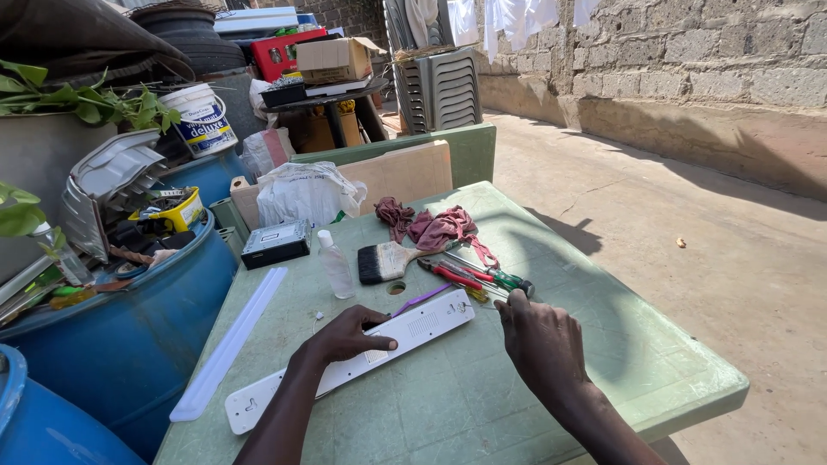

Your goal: Disassembling and reassembling a white plastic LED light fixture using a manual screwdriver.

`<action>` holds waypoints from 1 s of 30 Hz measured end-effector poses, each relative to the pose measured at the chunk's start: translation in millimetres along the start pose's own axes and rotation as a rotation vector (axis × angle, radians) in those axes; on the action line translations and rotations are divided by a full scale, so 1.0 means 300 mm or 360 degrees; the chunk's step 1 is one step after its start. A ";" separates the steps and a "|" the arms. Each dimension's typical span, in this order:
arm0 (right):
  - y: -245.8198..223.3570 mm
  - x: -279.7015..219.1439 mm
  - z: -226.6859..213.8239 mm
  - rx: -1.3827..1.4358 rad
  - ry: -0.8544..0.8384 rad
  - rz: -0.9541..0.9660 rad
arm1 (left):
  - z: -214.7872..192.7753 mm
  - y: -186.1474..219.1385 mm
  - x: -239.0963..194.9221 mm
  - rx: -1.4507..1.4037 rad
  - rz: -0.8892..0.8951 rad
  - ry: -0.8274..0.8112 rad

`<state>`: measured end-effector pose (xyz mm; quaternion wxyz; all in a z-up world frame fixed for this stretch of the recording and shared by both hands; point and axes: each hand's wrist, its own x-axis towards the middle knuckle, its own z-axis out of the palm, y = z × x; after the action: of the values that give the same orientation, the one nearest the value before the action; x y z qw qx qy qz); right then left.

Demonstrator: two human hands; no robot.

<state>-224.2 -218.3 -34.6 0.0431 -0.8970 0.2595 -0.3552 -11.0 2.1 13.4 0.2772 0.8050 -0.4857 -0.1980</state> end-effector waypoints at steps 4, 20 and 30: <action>-0.012 0.035 -0.101 0.0383 -0.0128 -0.0065 | -0.002 -0.002 0.018 -0.0024 -0.0054 -0.0002; -0.029 0.041 -0.165 0.0160 -0.0333 -0.0156 | 0.018 -0.002 0.009 -0.0101 -0.0107 0.0096; 0.028 0.035 0.004 -0.0213 0.0083 -0.0005 | 0.008 -0.028 0.016 0.0030 0.0043 0.0059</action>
<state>-220.7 -230.9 -31.2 -0.0244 -0.8887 0.2824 -0.3605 -4.7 0.2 6.0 0.2812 0.8045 -0.4932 -0.1745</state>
